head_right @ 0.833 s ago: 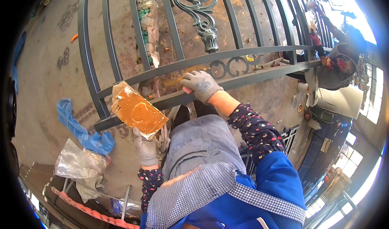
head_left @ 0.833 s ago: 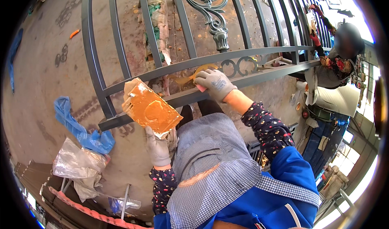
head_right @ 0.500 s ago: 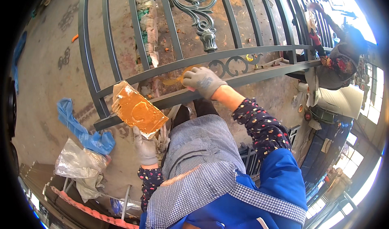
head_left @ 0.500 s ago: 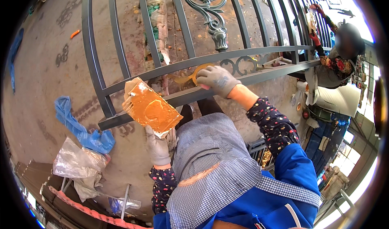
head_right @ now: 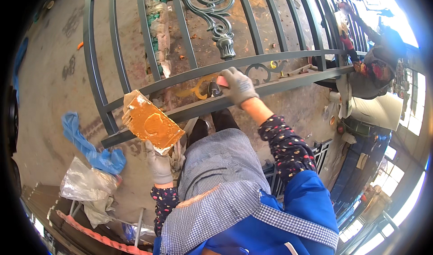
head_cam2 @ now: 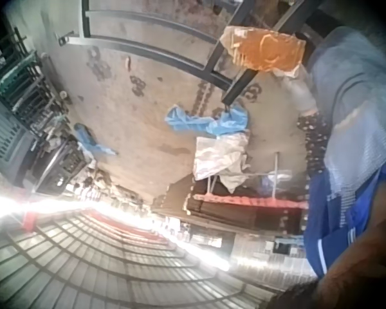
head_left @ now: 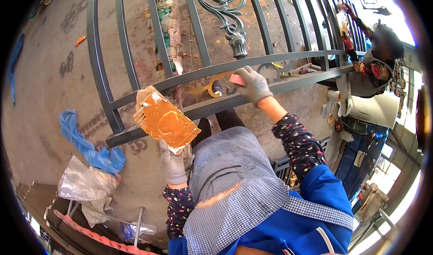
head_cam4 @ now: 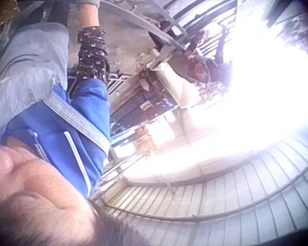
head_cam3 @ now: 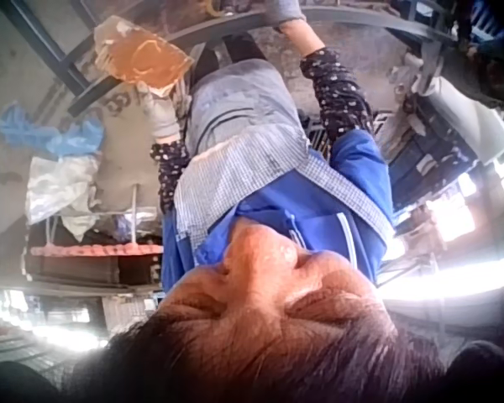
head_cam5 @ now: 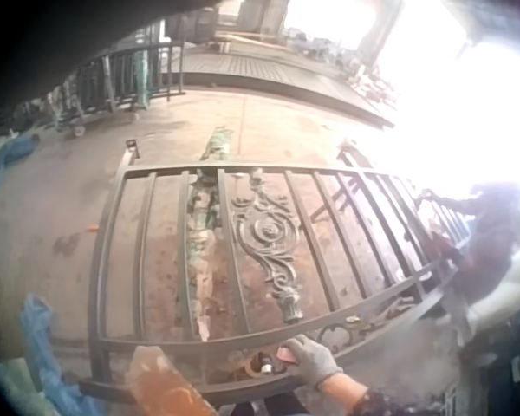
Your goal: The person walks to a paint bucket, dips a brush into orange paint, and applies it to a metal gate using a sponge. They repeatedly load the sponge with paint and rub it onto the gate's horizontal bars and decorative elements.
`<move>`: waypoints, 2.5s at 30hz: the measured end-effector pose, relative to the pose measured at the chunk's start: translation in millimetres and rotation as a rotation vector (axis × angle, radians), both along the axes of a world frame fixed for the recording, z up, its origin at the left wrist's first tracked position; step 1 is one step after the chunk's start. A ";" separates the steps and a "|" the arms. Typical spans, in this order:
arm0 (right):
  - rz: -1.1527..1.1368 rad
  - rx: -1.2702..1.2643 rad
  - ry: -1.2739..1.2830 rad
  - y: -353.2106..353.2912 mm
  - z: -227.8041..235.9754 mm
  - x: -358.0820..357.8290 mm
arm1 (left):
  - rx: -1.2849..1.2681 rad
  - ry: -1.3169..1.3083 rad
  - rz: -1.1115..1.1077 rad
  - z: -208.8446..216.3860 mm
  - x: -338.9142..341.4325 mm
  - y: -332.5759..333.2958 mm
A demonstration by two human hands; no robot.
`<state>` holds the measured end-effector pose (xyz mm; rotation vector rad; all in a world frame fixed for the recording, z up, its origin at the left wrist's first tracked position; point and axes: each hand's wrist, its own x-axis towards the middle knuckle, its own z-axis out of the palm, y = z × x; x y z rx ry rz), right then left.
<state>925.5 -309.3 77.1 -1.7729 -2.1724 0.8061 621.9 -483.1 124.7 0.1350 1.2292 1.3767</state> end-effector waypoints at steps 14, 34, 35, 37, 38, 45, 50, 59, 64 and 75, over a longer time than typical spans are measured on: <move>-0.030 -0.088 -0.139 -2.6 -0.8 3.4 | 0.019 -0.003 0.005 -5.1 5.1 -0.8; 1.070 -0.135 -0.235 44.4 17.6 -1.4 | -0.116 0.066 0.164 18.0 31.9 13.8; 1.069 -0.118 -0.238 47.6 17.1 2.9 | -0.122 0.060 0.182 17.7 32.8 13.5; 1.067 -0.083 -0.244 53.6 16.4 9.4 | -0.111 0.026 0.182 14.0 31.6 9.1; 1.053 -0.085 -0.219 55.1 16.3 7.9 | -0.095 0.001 0.162 9.6 28.2 3.8; 1.010 -0.104 -0.165 47.5 4.5 -6.7 | -0.112 0.004 0.196 2.6 32.2 -6.5; 0.983 -0.043 -0.239 56.7 6.3 16.2 | -0.100 -0.187 0.146 -6.6 24.8 -23.1; 0.862 -0.063 -0.198 43.3 -1.6 9.9 | -0.183 -0.162 0.192 -0.8 31.3 -25.0; 0.705 -0.028 -0.206 51.7 8.0 40.8 | -0.125 -0.147 0.207 3.9 36.7 -19.2; 0.365 -0.049 -0.110 20.8 5.1 51.4 | -0.113 -0.078 0.118 8.9 38.8 -16.3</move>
